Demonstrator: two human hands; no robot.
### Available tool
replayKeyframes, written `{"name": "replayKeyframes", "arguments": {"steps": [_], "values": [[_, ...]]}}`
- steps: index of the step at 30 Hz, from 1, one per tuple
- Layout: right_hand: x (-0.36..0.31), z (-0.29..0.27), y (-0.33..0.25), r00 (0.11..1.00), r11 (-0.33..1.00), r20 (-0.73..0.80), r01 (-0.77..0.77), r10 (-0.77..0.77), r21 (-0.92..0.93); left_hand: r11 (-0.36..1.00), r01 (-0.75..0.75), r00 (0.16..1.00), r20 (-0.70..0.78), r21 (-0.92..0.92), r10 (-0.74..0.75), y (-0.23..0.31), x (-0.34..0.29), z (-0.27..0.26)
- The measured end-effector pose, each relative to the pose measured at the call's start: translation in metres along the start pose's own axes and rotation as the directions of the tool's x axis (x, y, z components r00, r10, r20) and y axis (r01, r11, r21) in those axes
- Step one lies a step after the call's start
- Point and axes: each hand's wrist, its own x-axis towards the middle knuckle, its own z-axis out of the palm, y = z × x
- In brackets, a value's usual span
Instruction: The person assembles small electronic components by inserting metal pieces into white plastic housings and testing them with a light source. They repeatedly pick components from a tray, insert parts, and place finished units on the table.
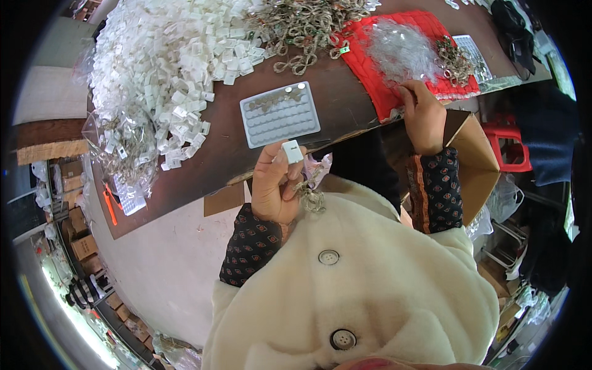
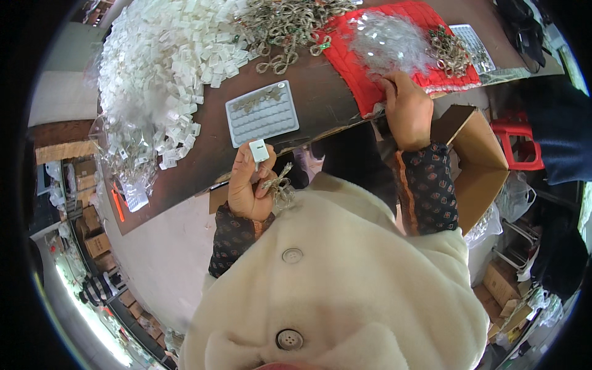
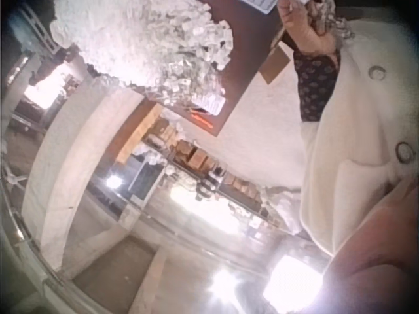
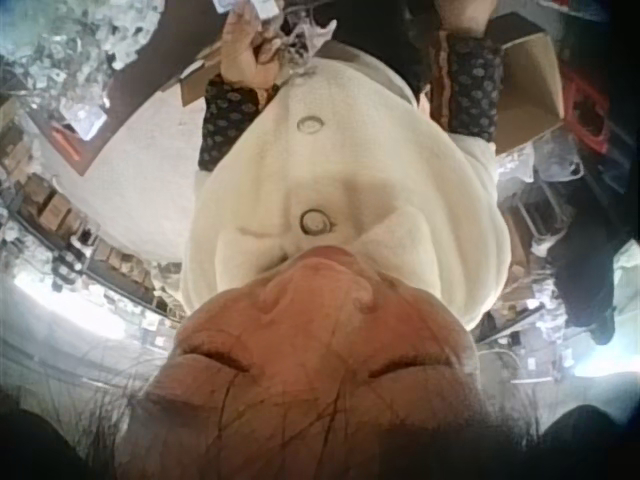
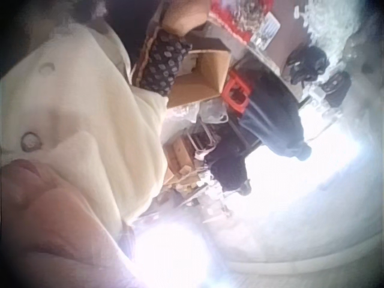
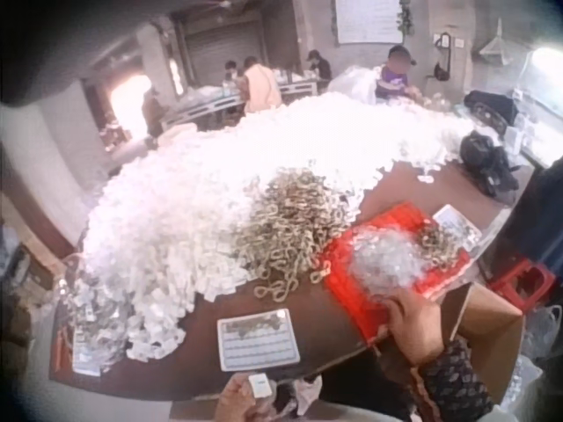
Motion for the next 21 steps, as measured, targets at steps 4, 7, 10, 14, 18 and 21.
{"name": "replayKeyframes", "arguments": {"steps": [4,7,10,14,18,21], "values": [[-0.035,-0.006,-0.063,0.968,0.795,0.168,0.046,-0.185,0.605,0.999,-0.037,0.998,0.043,0.001,0.037,-0.002,-0.003,0.003],[-0.049,0.001,-0.108,0.886,0.657,0.131,0.222,-0.444,0.721,0.997,-0.078,0.997,0.019,0.027,0.077,0.0,-0.008,0.006],[-0.053,0.01,-0.134,0.852,0.609,0.134,0.242,-0.506,0.755,0.995,-0.07,0.997,0.032,-0.076,0.072,0.009,-0.014,0.001],[-0.058,0.022,-0.144,0.821,0.616,0.071,0.365,-0.566,0.698,0.991,-0.103,0.994,-0.033,-0.09,0.1,0.011,-0.019,-0.01],[-0.062,0.027,-0.152,0.807,0.632,0.118,0.353,-0.579,0.69,0.99,-0.135,0.987,-0.091,-0.049,0.131,0.013,-0.018,-0.018],[-0.062,0.023,-0.156,0.818,0.649,0.202,0.251,-0.539,0.718,0.988,-0.063,0.997,-0.06,-0.144,0.055,0.019,-0.021,-0.024]]}}
